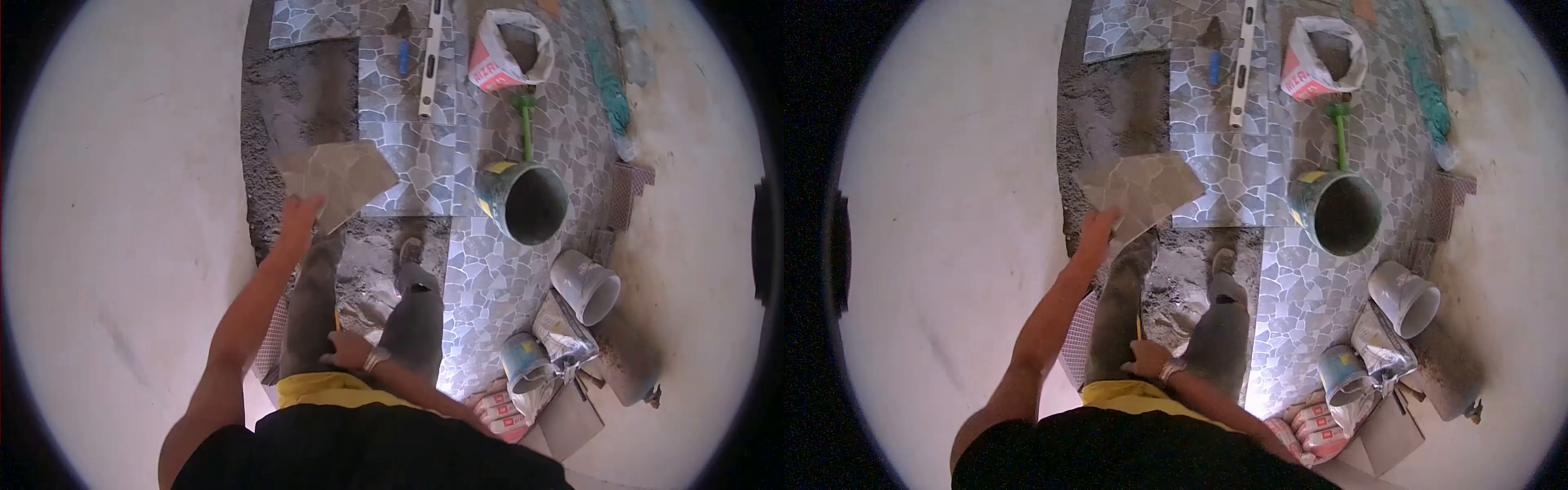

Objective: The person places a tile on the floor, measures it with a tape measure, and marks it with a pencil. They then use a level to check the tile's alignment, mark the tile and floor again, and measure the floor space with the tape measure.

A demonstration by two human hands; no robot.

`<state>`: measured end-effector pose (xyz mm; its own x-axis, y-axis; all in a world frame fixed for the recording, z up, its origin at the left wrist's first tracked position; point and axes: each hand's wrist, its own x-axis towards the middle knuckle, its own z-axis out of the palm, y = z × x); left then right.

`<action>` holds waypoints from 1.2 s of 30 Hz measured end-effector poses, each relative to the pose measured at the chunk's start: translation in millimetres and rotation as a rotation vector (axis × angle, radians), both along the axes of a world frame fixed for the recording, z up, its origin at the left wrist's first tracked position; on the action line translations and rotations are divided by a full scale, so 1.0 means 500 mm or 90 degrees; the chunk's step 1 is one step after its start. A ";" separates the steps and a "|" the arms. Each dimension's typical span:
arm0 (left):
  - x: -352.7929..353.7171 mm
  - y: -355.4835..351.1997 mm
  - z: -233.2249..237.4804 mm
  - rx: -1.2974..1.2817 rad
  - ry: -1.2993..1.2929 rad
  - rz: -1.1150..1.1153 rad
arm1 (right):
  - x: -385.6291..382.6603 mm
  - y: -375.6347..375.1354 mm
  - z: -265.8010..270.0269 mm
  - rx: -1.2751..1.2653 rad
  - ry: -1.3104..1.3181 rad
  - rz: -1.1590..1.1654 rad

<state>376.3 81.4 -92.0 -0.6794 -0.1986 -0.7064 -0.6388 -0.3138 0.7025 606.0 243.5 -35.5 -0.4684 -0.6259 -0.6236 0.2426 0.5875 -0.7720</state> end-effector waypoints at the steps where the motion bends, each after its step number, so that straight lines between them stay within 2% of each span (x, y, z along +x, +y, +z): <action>1: -0.037 -0.018 -0.032 0.011 0.003 0.000 | -0.026 -0.043 0.015 0.012 -0.032 0.083; 3: -0.083 -0.053 -0.115 -0.007 -0.024 -0.056 | -0.046 -0.058 0.060 -0.097 -0.132 0.073; 7: -0.151 -0.076 -0.140 0.061 -0.018 -0.070 | -0.052 -0.036 0.061 -0.180 -0.228 0.134; 10: -0.173 -0.088 -0.205 0.090 0.001 -0.029 | -0.097 0.005 -0.003 -0.153 -0.484 -0.102; 13: -0.174 -0.082 -0.278 0.148 0.052 0.026 | -0.100 0.069 -0.244 -0.060 -0.148 -0.202; 15: -0.164 -0.083 -0.360 0.164 0.053 0.047 | -0.151 0.107 -0.403 -0.001 -0.025 -0.335; 17: -0.161 -0.067 -0.411 0.184 0.113 0.050 | -0.246 0.143 -0.483 0.030 -0.018 -0.440; 19: -0.162 -0.053 -0.469 0.199 0.150 0.046 | -0.289 0.181 -0.630 0.044 0.138 -0.480; 25: -0.146 -0.043 -0.623 0.197 0.237 0.032 | -0.395 0.254 -0.835 -0.029 0.105 -0.600; 27: -0.134 -0.050 -0.697 0.217 0.243 0.022 | -0.406 0.261 -0.898 -0.107 0.120 -0.654; 30: -0.106 -0.039 -0.750 0.257 0.236 0.042 | -0.426 0.263 -0.944 -0.178 0.113 -0.682; 36: -0.068 -0.010 -0.807 0.276 0.307 0.068 | -0.457 0.274 -0.974 -0.150 0.207 -0.599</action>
